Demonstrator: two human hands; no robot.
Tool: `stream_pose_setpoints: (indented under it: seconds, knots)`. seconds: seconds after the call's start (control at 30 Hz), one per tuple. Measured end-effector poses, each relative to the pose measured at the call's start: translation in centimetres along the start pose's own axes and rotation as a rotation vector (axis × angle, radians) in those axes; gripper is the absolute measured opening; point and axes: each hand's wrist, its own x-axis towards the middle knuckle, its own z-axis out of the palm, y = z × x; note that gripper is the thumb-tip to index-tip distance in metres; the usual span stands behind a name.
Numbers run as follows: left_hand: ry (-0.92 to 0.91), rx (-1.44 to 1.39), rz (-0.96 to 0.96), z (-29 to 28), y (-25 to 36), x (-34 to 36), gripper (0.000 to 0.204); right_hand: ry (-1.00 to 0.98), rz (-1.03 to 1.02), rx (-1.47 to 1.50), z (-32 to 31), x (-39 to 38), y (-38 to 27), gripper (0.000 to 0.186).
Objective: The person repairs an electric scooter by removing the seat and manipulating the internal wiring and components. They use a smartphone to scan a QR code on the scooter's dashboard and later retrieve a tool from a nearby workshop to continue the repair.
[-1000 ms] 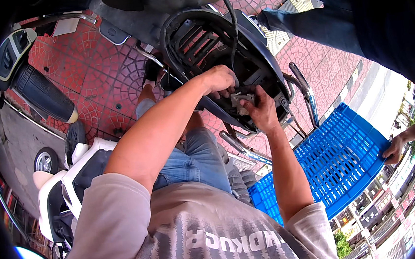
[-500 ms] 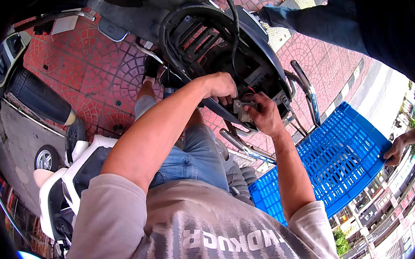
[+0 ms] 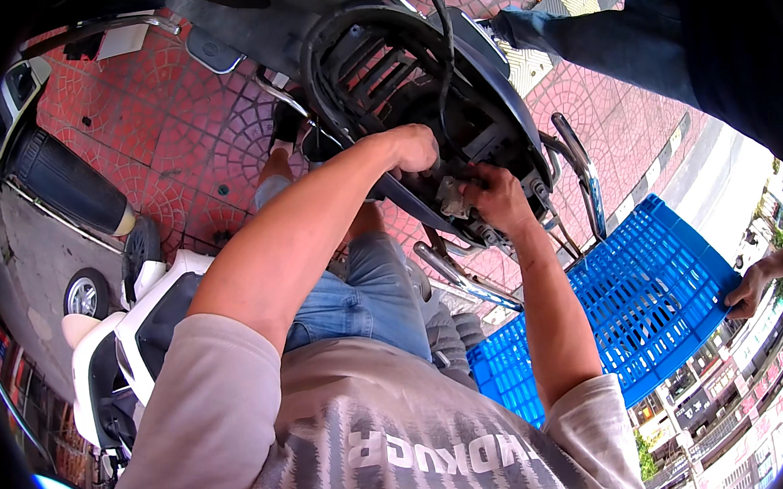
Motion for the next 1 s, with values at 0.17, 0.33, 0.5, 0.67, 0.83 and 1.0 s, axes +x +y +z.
stream_pose_setpoints:
  seconds: [0.17, 0.33, 0.5, 0.67, 0.83, 1.0]
  knots:
    - [0.078, 0.095, -0.036, 0.1, -0.2, 0.9, 0.040, 0.061, 0.018, -0.169, 1.2, 1.3, 0.8, 0.047]
    - [0.088, 0.254, -0.016, -0.4, -0.9, 1.8, 0.040, 0.042, 0.092, -0.197, 1.8, 1.7, -0.6, 0.057]
    - [-0.022, 0.577, 0.037, 0.1, 0.1, 1.8, 0.037, 0.221, 0.081, -0.098, 3.3, 0.9, -0.7, 0.047]
    - [0.070, 0.579, -0.053, 1.3, -1.1, 2.4, 0.034, 0.308, 0.012, -0.041, 3.1, 0.3, 0.2, 0.046]
    - [-0.085, 0.665, -0.014, 0.3, 0.9, 0.7, 0.037, 0.308, -0.015, -0.073, 2.3, 0.0, 0.0, 0.044]
    - [-0.439, 0.767, 0.318, 0.9, -1.6, 1.6, 0.043, 0.351, -0.115, -0.101, 2.5, 0.5, -0.3, 0.038]
